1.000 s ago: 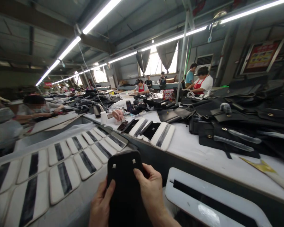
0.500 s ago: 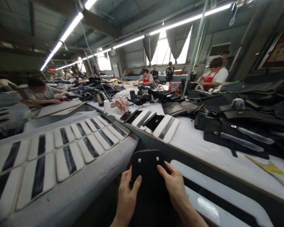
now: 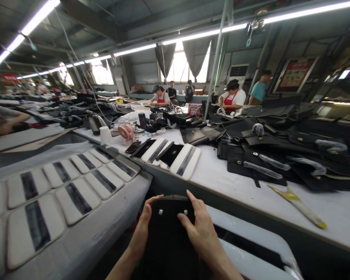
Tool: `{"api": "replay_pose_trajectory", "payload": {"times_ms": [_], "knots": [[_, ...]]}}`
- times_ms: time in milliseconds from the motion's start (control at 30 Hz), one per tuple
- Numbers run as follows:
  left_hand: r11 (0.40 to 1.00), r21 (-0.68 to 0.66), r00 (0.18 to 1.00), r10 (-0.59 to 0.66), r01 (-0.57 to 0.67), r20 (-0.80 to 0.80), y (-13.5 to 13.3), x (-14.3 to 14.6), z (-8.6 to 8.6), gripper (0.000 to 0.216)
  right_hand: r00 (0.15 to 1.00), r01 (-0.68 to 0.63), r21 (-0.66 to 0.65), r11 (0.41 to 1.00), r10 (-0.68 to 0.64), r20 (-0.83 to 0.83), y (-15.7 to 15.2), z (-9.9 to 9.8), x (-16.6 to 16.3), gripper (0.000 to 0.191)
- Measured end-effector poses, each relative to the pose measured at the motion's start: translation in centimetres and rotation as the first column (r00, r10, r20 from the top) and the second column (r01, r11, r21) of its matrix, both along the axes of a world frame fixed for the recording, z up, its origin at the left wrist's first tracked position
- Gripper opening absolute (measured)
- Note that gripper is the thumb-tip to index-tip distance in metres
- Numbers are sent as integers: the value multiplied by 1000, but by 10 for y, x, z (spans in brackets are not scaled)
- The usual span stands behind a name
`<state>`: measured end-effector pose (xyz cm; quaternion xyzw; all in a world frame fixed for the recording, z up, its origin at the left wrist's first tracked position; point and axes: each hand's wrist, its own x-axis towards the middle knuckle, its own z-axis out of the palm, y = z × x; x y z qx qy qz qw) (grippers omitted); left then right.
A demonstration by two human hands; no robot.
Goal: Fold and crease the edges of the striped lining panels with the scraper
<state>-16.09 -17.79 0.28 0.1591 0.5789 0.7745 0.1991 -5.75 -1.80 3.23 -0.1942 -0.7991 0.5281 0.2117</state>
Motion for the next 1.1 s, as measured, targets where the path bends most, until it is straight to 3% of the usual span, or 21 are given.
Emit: {"api": "replay_pose_trajectory", "payload": {"times_ms": [67, 200, 267, 367, 433, 533, 600, 667, 800, 933, 1100], "knots": [[999, 37, 999, -34, 35, -26, 4, -8, 0, 48, 1000, -24, 161, 987, 23, 4, 1, 10, -7, 53], [980, 107, 985, -171, 170, 0, 6, -32, 11, 44, 996, -34, 294, 955, 58, -72, -11, 24, -13, 18], [964, 45, 965, -264, 263, 0, 4, -43, 21, 41, 984, -54, 353, 934, 109, -140, -19, 27, -9, 10], [933, -100, 931, -353, 345, -90, 0, -55, 33, 34, 947, -202, 414, 888, 284, -147, -24, 30, 1, 16], [908, -173, 904, -406, 382, -136, -3, -56, 36, 45, 921, -316, 363, 876, 376, -104, -20, 31, 7, 17], [875, -215, 890, -453, 433, -53, -5, -49, 38, 60, 928, -366, 155, 918, 372, -10, -11, 32, 9, 22], [886, -184, 903, -430, 425, 18, -7, -41, 38, 63, 931, -364, 39, 931, 363, 25, -8, 33, 9, 28], [903, -170, 918, -395, 394, 34, -8, -35, 37, 66, 921, -389, 11, 921, 389, -10, -8, 32, 11, 25], [915, -233, 939, -344, 329, -27, -10, -29, 34, 71, 884, -428, 145, 892, 447, -138, -16, 27, 23, 22], [922, -252, 941, -326, 295, -88, -10, -24, 27, 69, 887, -393, 233, 890, 433, -161, -26, 16, 44, 20], [938, -321, 973, -183, 131, -138, -10, -25, 17, 59, 751, -615, 227, 755, 648, -123, -56, -17, 85, 19]]}}
